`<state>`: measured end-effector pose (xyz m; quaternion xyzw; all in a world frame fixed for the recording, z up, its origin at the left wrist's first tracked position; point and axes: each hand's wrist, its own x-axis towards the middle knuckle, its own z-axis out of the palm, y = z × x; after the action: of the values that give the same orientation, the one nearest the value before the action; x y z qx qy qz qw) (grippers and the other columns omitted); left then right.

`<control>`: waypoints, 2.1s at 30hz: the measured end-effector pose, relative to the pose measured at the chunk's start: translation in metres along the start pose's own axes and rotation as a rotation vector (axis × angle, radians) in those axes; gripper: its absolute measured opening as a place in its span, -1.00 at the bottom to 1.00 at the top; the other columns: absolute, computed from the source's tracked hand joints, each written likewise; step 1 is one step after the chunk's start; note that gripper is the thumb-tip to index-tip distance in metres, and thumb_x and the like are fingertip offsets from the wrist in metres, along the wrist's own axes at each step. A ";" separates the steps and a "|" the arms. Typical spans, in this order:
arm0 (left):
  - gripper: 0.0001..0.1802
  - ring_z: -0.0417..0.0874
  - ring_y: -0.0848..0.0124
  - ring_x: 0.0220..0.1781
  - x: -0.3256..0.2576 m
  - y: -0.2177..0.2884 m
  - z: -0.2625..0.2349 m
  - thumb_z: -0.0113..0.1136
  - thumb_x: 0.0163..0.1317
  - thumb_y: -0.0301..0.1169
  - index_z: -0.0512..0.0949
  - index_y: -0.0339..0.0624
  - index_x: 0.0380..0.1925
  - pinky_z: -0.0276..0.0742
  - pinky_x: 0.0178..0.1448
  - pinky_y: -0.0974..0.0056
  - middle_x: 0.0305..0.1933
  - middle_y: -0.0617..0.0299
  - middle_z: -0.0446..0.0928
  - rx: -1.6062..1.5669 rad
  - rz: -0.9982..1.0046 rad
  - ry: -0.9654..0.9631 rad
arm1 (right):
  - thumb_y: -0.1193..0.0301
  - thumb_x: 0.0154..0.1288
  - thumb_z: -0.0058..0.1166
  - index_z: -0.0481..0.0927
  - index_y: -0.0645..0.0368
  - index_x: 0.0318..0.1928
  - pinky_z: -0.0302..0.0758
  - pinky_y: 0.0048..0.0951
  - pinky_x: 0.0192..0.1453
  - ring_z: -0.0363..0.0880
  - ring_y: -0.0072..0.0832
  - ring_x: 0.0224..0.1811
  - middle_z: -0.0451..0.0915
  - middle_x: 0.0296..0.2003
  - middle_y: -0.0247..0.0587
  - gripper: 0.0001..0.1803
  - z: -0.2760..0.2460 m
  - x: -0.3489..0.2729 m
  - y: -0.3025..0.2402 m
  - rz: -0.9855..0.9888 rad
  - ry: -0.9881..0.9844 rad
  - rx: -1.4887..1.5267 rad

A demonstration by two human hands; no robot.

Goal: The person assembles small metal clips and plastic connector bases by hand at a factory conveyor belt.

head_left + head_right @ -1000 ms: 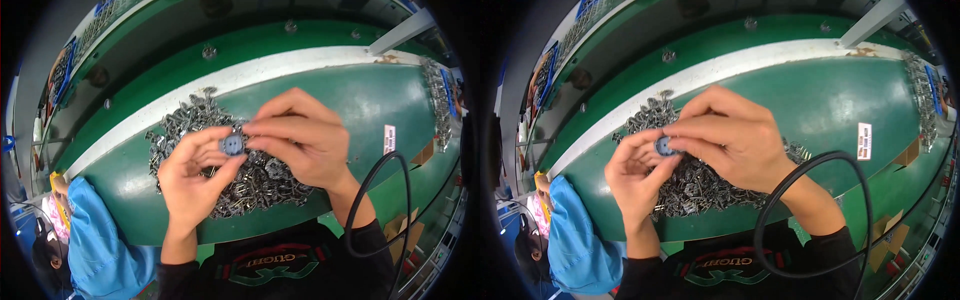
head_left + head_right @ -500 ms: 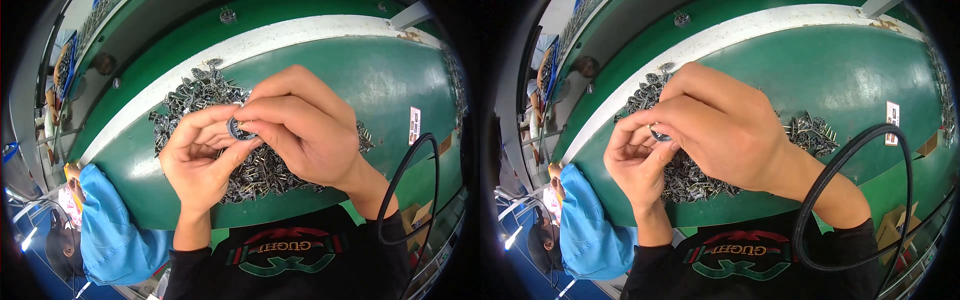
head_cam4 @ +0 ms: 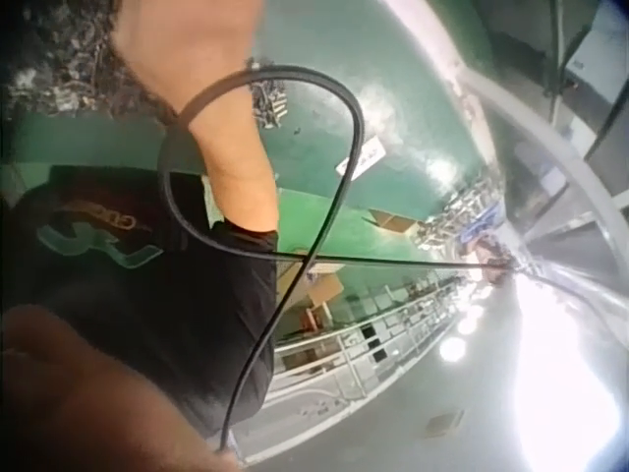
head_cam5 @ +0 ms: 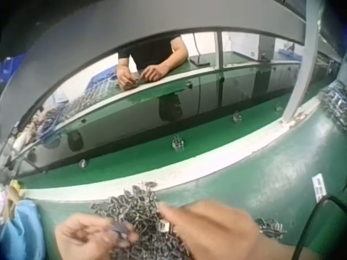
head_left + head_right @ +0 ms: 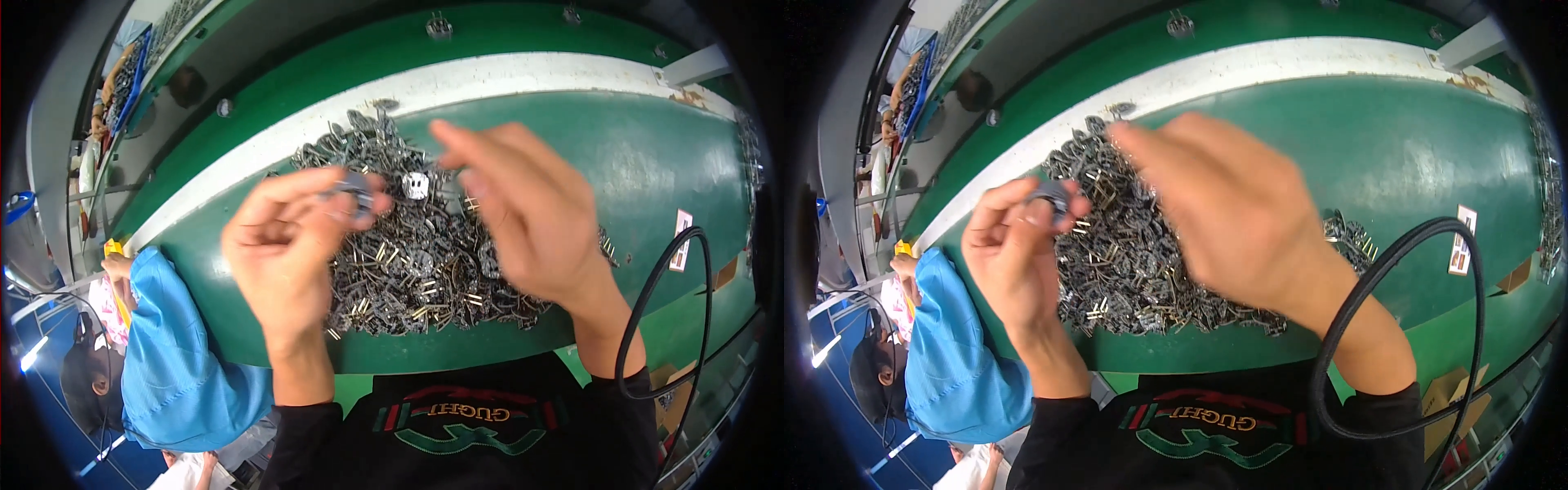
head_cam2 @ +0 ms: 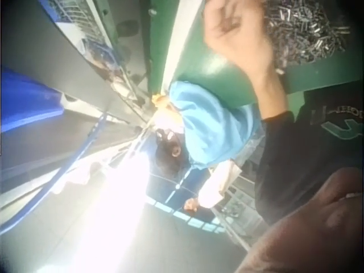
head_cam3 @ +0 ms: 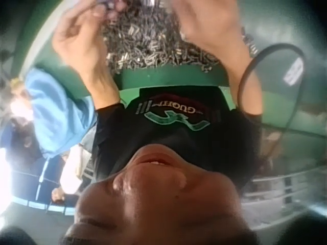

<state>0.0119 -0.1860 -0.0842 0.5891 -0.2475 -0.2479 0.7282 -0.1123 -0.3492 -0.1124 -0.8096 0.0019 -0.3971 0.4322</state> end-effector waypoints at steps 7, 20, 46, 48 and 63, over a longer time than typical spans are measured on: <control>-0.74 0.67 0.42 -0.21 0.098 -0.004 -0.093 0.27 0.23 -0.53 0.61 -0.42 -0.09 0.58 -0.02 0.36 -0.24 0.15 0.65 0.535 0.008 0.212 | 0.50 0.14 0.14 0.60 0.19 -0.28 0.52 -0.24 -0.17 0.51 -0.24 -0.21 0.46 -0.29 -0.21 -0.89 -0.024 -0.008 0.017 0.276 -0.390 -0.475; -0.74 0.54 0.07 -0.01 0.189 -0.054 -0.102 0.28 0.20 -0.26 0.69 -0.19 -0.22 0.45 0.11 0.11 -0.15 0.05 0.66 1.360 0.342 0.175 | 0.35 0.20 0.21 0.63 0.10 -0.36 0.58 -0.31 -0.20 0.56 -0.36 -0.20 0.49 -0.32 -0.33 -0.89 -0.011 -0.019 0.028 0.203 -0.486 -0.371; -0.57 0.63 0.16 0.06 0.080 -0.001 -0.076 0.14 0.31 -0.48 0.44 -0.49 0.14 0.59 0.21 0.05 0.11 -0.08 0.54 0.025 -0.114 -0.115 | 0.69 0.31 -0.01 0.65 0.33 -0.08 0.62 -0.48 -0.14 0.66 -0.46 -0.24 0.52 -0.17 -0.17 -0.76 -0.033 0.013 0.008 0.635 -0.078 0.610; -0.61 0.68 -0.01 -0.01 0.066 -0.004 -0.060 0.20 0.24 -0.58 0.50 -0.44 0.09 0.65 0.15 0.11 -0.01 -0.04 0.60 -0.153 -0.231 -0.204 | 0.70 0.26 0.06 0.62 0.38 -0.17 0.62 -0.48 -0.15 0.68 -0.41 -0.22 0.53 -0.20 -0.17 -0.85 -0.025 0.004 0.013 0.734 0.016 0.796; -0.52 0.67 0.01 0.06 0.006 -0.009 -0.029 0.26 0.09 -0.76 0.46 -0.46 0.07 0.69 0.11 0.13 0.07 -0.16 0.56 -0.492 -0.140 -0.257 | 0.77 0.17 0.13 0.58 0.47 -0.14 0.64 -0.57 -0.24 0.67 -0.39 -0.19 0.54 -0.03 0.10 -0.79 -0.008 0.000 -0.020 0.550 0.020 0.597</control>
<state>0.0343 -0.1701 -0.0977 0.3741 -0.2287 -0.4227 0.7931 -0.1243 -0.3424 -0.0964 -0.6139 0.1075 -0.2576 0.7384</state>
